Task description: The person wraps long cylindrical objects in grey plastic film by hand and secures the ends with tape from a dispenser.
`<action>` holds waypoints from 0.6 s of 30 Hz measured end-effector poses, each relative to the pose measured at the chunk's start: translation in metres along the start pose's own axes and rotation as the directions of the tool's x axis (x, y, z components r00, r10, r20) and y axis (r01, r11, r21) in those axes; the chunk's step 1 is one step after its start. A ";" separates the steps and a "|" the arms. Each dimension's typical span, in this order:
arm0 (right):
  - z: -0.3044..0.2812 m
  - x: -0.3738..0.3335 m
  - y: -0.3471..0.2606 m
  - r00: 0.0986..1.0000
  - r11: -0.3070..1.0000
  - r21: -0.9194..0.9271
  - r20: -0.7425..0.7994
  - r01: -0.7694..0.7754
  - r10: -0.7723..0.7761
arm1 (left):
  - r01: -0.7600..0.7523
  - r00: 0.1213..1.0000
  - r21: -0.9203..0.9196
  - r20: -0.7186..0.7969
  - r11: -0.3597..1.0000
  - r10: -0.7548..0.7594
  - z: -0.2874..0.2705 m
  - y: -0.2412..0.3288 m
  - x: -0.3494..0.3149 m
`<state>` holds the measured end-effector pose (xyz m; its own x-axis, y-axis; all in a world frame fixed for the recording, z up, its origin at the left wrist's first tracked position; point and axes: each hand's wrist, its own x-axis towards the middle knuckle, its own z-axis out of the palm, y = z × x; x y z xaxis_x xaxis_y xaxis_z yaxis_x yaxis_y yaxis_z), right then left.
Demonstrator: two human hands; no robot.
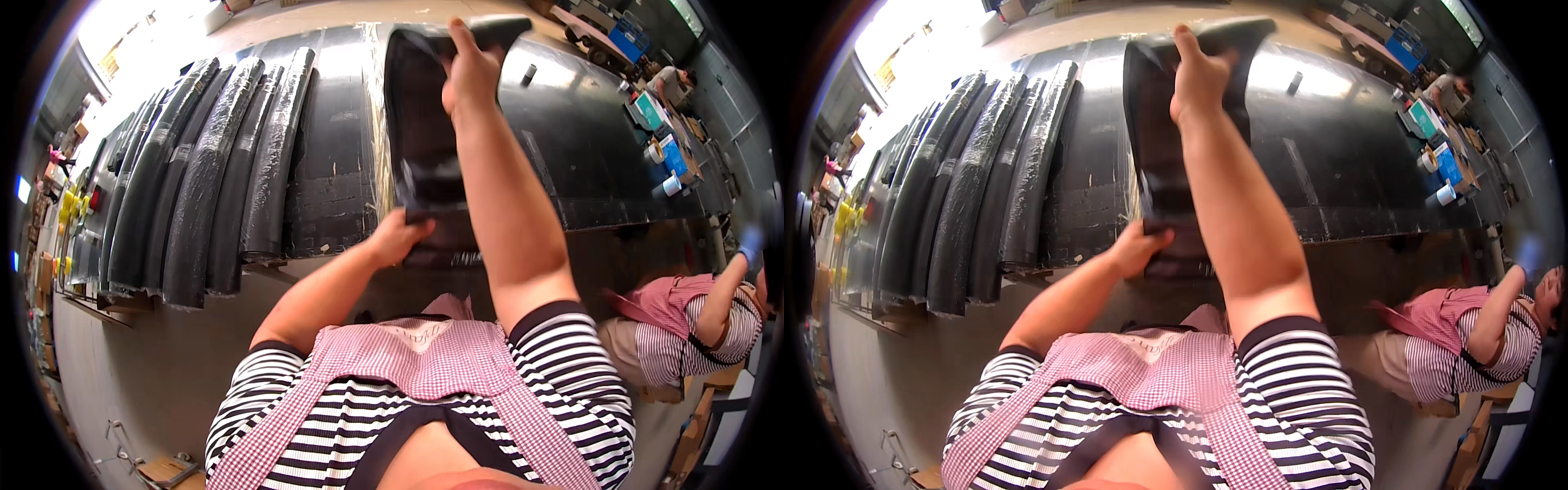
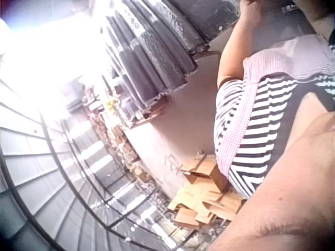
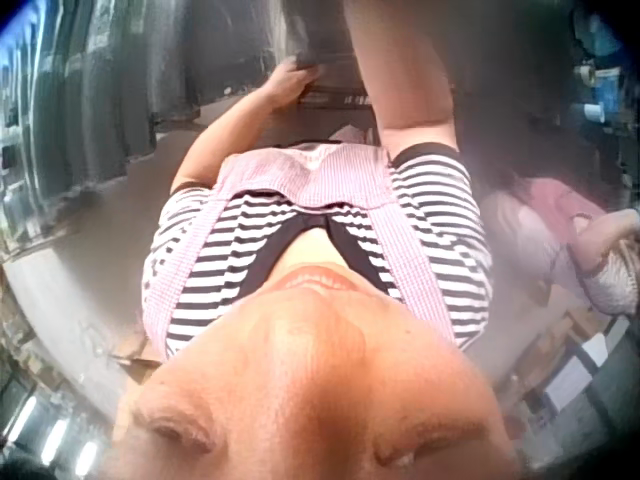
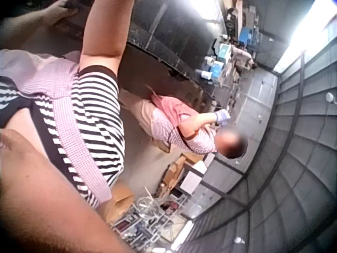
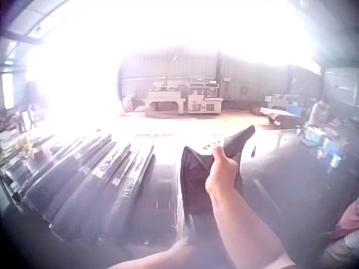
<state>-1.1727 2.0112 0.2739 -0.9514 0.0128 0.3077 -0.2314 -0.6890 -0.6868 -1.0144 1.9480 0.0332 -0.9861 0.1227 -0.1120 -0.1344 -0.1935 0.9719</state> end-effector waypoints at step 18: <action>-0.185 -0.086 0.155 0.915 0.109 -0.975 0.219 0.193 0.338 | 0.426 0.885 -0.207 -0.103 0.880 -0.453 -0.104 -0.040 0.043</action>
<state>-1.1647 2.0376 0.0188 -0.9046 -0.3798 0.1935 -0.4069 0.6342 -0.6575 -1.0619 1.8594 -0.0319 -0.8223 0.0959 -0.5609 -0.5591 -0.3197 0.7650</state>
